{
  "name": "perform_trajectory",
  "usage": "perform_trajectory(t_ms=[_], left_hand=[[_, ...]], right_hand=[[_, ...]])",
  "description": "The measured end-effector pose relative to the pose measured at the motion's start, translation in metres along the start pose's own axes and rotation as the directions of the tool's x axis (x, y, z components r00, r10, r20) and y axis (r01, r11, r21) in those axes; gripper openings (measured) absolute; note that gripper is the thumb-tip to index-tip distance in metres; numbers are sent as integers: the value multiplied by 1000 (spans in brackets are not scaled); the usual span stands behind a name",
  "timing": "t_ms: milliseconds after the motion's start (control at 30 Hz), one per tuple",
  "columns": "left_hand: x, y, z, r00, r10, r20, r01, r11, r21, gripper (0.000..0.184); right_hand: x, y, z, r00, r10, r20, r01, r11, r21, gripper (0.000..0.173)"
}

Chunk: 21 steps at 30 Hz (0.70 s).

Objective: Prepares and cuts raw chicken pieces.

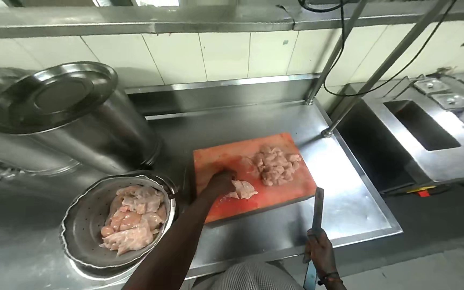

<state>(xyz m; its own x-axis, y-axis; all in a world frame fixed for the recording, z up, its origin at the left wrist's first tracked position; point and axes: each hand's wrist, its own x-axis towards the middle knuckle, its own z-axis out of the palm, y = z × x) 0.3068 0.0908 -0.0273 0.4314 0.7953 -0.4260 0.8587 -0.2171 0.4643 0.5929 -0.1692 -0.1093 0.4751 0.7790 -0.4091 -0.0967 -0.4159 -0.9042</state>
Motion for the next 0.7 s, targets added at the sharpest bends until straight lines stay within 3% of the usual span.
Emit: perform_trajectory(t_ms=[100,233,333,433,500,633,700], left_hand=[[-6,5,-4,998,65,15,-63,995,-82,27],[-20,6,-37,994,105,-12,-104,953,-284,24],[-22,0,-61,994,48,-101,-84,915,-394,26],[-13,-16,-57,972,-101,-213,59,979,-197,51],[-12,-16,-37,964,-118,-239,119,993,-11,70],[-10,5,18,962,198,-190,-184,979,90,47],[-5,15,37,957,244,-159,-228,967,111,44]], right_hand=[[2,4,-3,1000,18,-16,-16,994,112,14],[5,6,-6,999,38,13,-39,992,124,16],[5,6,-7,999,43,24,-45,993,107,16],[5,4,-7,998,52,29,-54,994,93,16],[6,5,-8,998,48,30,-50,994,94,15],[7,5,-8,998,60,25,-62,993,100,14],[7,5,-8,998,63,22,-64,993,95,14]])
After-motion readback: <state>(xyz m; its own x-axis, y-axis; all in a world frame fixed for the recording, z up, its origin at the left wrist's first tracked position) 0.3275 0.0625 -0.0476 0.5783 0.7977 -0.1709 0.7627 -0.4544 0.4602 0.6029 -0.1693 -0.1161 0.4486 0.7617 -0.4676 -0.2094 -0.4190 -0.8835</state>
